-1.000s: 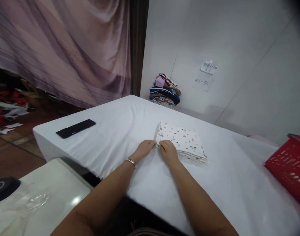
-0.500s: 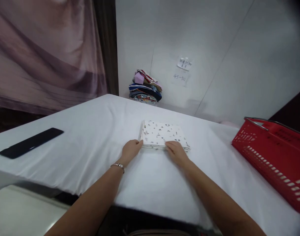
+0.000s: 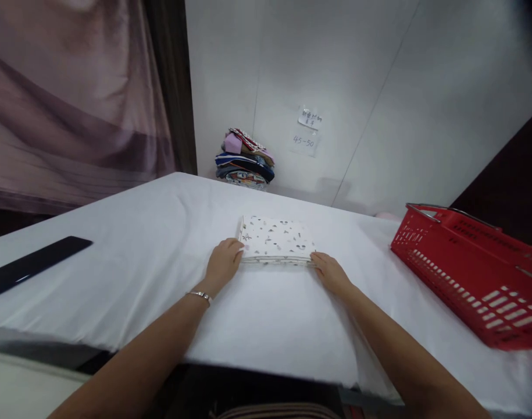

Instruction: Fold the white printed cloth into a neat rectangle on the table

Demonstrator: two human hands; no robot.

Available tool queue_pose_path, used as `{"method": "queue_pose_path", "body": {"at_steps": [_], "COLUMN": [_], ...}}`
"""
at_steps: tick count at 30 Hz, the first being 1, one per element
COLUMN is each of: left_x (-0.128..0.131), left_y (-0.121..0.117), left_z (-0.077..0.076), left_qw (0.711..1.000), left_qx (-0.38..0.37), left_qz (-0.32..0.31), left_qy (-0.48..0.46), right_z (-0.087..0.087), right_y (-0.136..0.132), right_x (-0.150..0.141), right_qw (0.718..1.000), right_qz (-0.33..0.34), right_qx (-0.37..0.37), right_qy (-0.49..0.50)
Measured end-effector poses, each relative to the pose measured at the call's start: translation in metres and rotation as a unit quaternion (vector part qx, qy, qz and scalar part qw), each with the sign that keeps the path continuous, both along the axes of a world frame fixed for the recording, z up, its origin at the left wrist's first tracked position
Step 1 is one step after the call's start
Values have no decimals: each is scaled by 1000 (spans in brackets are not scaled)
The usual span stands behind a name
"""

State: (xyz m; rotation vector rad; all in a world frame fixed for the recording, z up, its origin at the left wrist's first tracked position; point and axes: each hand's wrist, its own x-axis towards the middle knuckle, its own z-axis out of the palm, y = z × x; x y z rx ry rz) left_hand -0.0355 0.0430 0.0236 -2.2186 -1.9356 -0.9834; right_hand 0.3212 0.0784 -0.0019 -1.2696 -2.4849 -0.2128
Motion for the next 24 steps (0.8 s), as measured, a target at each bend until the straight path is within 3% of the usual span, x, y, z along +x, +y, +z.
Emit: {"method": "queue_pose_path", "body": {"at_steps": [4, 9, 16, 24], "left_x": [-4, -21, -29, -30], "left_y": [-1, -1, 8, 8], "left_z": [5, 7, 16, 12], "left_qw": [982, 951, 927, 924], "left_qx": [25, 11, 3, 30], "left_qz": [-129, -223, -263, -255], "left_qy": [138, 214, 267, 283], "right_z": [4, 3, 1, 22], "right_y": [0, 6, 11, 19], "right_x": [-3, -1, -6, -6], "right_qw": [999, 999, 998, 995], "right_qz": [-9, 5, 41, 61], "right_qx": [1, 4, 25, -18], "right_qy": [-32, -49, -40, -76]}}
